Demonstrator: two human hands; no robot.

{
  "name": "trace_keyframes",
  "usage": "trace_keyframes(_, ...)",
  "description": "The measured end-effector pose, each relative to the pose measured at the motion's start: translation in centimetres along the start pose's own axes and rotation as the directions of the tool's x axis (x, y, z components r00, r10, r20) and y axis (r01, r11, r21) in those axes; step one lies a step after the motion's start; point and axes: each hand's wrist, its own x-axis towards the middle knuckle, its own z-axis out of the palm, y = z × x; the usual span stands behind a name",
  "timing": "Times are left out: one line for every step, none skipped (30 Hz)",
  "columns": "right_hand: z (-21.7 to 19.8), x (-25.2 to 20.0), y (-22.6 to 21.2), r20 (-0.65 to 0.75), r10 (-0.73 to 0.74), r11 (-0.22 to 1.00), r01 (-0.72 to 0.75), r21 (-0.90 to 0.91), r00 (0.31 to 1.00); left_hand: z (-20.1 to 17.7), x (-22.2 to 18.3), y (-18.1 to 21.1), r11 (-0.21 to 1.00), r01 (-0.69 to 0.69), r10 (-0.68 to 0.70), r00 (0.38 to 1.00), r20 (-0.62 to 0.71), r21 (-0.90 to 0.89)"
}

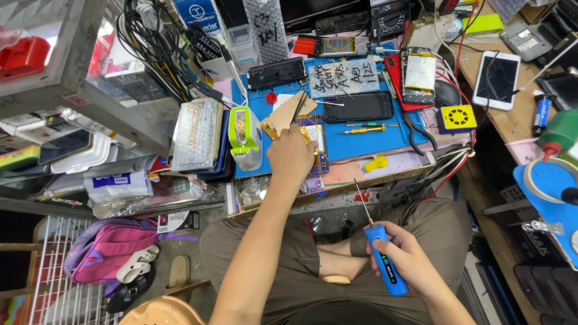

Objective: The person disassembles a mobile phone using a screwdriver, removing screws and prying at the internal battery and frame.

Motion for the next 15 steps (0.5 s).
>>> trace_keyframes(-0.1,-0.3,0.0,0.01,-0.006,1.0,0.006,-0.008,1.0,-0.3,-1.4,0.0,0.978,-0.201,0.194,0.974,-0.114,-0.055)
trace_keyframes(-0.2,-0.7,-0.1,0.019,-0.011,1.0,0.011,-0.016,1.0,-0.5,-3.4,0.0,0.913,-0.399,0.371,0.899,-0.235,-0.084)
trace_keyframes(-0.2,-1.3,-0.1,0.026,-0.014,1.0,0.015,-0.019,1.0,-0.6,-5.3,-0.3,0.79,-0.589,0.542,0.801,-0.252,-0.171)
trace_keyframes(-0.3,-2.0,-0.1,0.038,-0.003,0.998,0.006,-0.07,0.999,-0.8,-7.1,-0.6,0.621,-0.743,0.686,0.669,-0.285,-0.251)
trace_keyframes(-0.4,-2.7,-0.2,0.05,0.006,0.992,0.0,-0.122,0.999,-0.9,-8.5,-0.9,0.562,-0.792,0.752,0.609,-0.252,-0.238)
trace_keyframes(-0.4,-3.4,-0.2,0.062,0.016,0.985,-0.005,-0.175,0.998,-1.1,-9.8,-1.2,0.5,-0.836,0.811,0.543,-0.217,-0.227)
trace_keyframes(-0.4,-4.2,-0.2,0.085,0.04,0.963,-0.016,-0.269,0.996,-1.2,-11.1,-1.6,0.442,-0.869,0.857,0.482,-0.181,-0.222)
trace_keyframes(-0.3,-5.1,-0.1,0.105,0.065,0.932,-0.023,-0.362,0.992,-1.5,-12.2,-2.2,0.42,-0.887,0.89,0.443,-0.103,-0.191)
trace_keyframes(-0.2,-6.0,0.0,0.124,0.093,0.891,-0.027,-0.452,0.988,-1.8,-13.3,-2.8,0.395,-0.904,0.915,0.404,-0.025,-0.164)
trace_keyframes(0.1,-7.1,0.2,0.119,0.144,0.85,-0.061,-0.523,0.982,-2.1,-14.4,-3.4,0.367,-0.92,0.93,0.362,0.055,-0.139)
trace_keyframes(0.6,-8.4,0.5,0.112,0.192,0.804,-0.091,-0.588,0.975,-2.4,-15.5,-4.1,0.33,-0.924,0.942,0.336,0.001,-0.194)
trace_keyframes(1.1,-9.4,0.8,0.101,0.238,0.751,-0.117,-0.649,0.966,-2.7,-16.7,-4.7,0.289,-0.925,0.949,0.311,-0.054,-0.246)
trace_keyframes(1.8,-10.2,1.2,0.149,0.16,0.704,-0.007,-0.711,0.976,-3.0,-17.6,-5.5,0.241,-0.926,0.953,0.282,-0.11,-0.29)
trace_keyframes(2.5,-11.1,1.7,0.203,0.084,0.641,0.103,-0.76,0.976,-3.0,-18.2,-6.3,0.243,-0.922,0.946,0.294,-0.135,-0.303)
trace_keyframes(2.9,-11.8,2.0,0.26,0.015,0.567,0.206,-0.797,0.965,-2.9,-19.1,-7.1,0.245,-0.916,0.939,0.306,-0.159,-0.319)
